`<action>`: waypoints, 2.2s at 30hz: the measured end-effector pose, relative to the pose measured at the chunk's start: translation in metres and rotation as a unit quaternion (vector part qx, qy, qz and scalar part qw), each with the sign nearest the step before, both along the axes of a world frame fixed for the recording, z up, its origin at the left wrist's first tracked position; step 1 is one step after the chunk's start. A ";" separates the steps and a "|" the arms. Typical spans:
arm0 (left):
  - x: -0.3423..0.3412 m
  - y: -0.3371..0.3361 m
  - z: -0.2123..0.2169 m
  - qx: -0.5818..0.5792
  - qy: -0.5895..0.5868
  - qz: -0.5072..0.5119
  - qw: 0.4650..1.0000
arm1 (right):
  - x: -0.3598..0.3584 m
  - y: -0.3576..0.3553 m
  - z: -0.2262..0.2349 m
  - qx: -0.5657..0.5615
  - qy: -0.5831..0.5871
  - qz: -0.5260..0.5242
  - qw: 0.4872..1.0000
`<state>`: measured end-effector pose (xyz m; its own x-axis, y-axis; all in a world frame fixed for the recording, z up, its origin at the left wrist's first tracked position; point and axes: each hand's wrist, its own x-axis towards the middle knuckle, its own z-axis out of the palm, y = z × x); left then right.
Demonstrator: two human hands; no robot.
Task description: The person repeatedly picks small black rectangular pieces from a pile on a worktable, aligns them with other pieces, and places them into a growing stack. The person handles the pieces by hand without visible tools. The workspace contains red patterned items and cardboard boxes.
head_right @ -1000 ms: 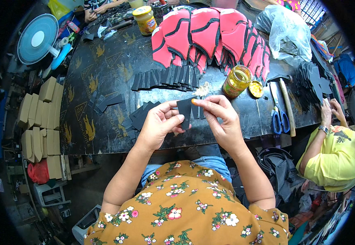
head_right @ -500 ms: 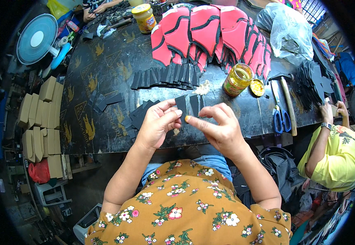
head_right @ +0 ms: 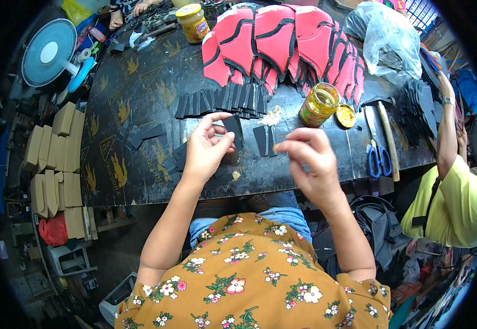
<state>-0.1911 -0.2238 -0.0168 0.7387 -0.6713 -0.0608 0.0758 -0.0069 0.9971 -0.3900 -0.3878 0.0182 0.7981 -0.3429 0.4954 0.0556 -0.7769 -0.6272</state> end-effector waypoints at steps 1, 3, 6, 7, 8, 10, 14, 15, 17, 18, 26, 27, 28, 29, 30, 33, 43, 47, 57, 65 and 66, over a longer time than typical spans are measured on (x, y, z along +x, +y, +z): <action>0.000 -0.004 -0.003 0.020 -0.040 -0.027 0.999 | -0.002 -0.006 0.002 0.004 -0.018 -0.021 1.000; -0.005 -0.010 -0.009 0.099 -0.103 -0.065 0.988 | -0.009 -0.014 0.006 0.011 -0.040 -0.059 0.997; -0.013 -0.018 -0.015 0.089 -0.127 -0.072 0.985 | -0.017 -0.020 0.010 0.009 -0.045 -0.081 0.996; -0.014 -0.020 -0.017 0.127 -0.176 -0.064 0.974 | -0.018 -0.021 0.011 0.005 -0.038 -0.088 0.995; -0.015 -0.022 -0.018 0.140 -0.236 -0.058 0.960 | -0.020 -0.022 0.011 0.000 -0.031 -0.094 0.995; -0.017 -0.023 -0.019 0.145 -0.323 -0.032 0.935 | -0.021 -0.024 0.011 -0.012 -0.023 -0.101 0.995; -0.008 -0.004 -0.005 0.123 -0.412 0.020 0.902 | -0.024 -0.037 0.015 -0.053 -0.020 -0.121 0.991; 0.001 0.008 0.002 0.138 -0.438 0.027 0.888 | -0.025 -0.042 0.017 -0.045 -0.023 -0.141 0.989; 0.022 0.041 0.016 0.190 -0.433 0.035 0.880 | -0.027 -0.056 0.025 -0.045 -0.016 -0.178 0.983; 0.031 0.058 0.022 0.223 -0.407 0.040 0.885 | -0.027 -0.062 0.028 -0.054 0.000 -0.208 0.977; 0.031 0.101 0.022 0.319 -0.393 0.000 0.862 | -0.007 -0.085 0.053 -0.266 0.082 -0.159 0.947; 0.029 0.100 0.022 0.306 -0.393 0.003 0.867 | -0.004 -0.086 0.056 -0.270 0.093 -0.158 0.945; 0.029 0.099 0.023 0.313 -0.379 0.010 0.871 | -0.001 -0.088 0.058 -0.273 0.104 -0.164 0.942; 0.028 0.100 0.024 0.302 -0.346 0.018 0.888 | 0.002 -0.090 0.060 -0.277 0.126 -0.169 0.937; 0.028 0.100 0.024 0.288 -0.351 0.019 0.891 | 0.005 -0.091 0.061 -0.279 0.141 -0.167 0.935; 0.028 0.106 0.025 0.300 -0.339 0.018 0.891 | 0.017 -0.095 0.058 -0.294 0.171 -0.168 0.925; 0.038 0.115 0.027 0.169 -0.273 -0.020 0.947 | 0.007 -0.095 0.050 -0.258 -0.052 -0.213 0.941; 0.035 0.097 0.038 0.137 -0.268 -0.018 0.954 | -0.012 -0.071 0.043 -0.353 0.039 -0.219 0.909; 0.025 0.056 0.061 0.118 -0.216 -0.134 0.960 | 0.031 0.024 0.010 0.231 0.087 0.081 0.966; -0.005 0.036 0.014 -0.005 0.099 -0.034 0.995 | 0.061 0.052 -0.009 0.421 -0.004 0.047 0.906; -0.012 0.035 0.008 -0.029 0.121 -0.049 0.991 | 0.058 0.051 -0.010 0.408 0.018 0.052 0.911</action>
<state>-0.2029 -0.1892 -0.0092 0.6388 -0.7463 -0.1871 0.3139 0.0307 0.9490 -0.3318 -0.3372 0.0080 0.8584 -0.5064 0.0819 0.0701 -0.0423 -0.9966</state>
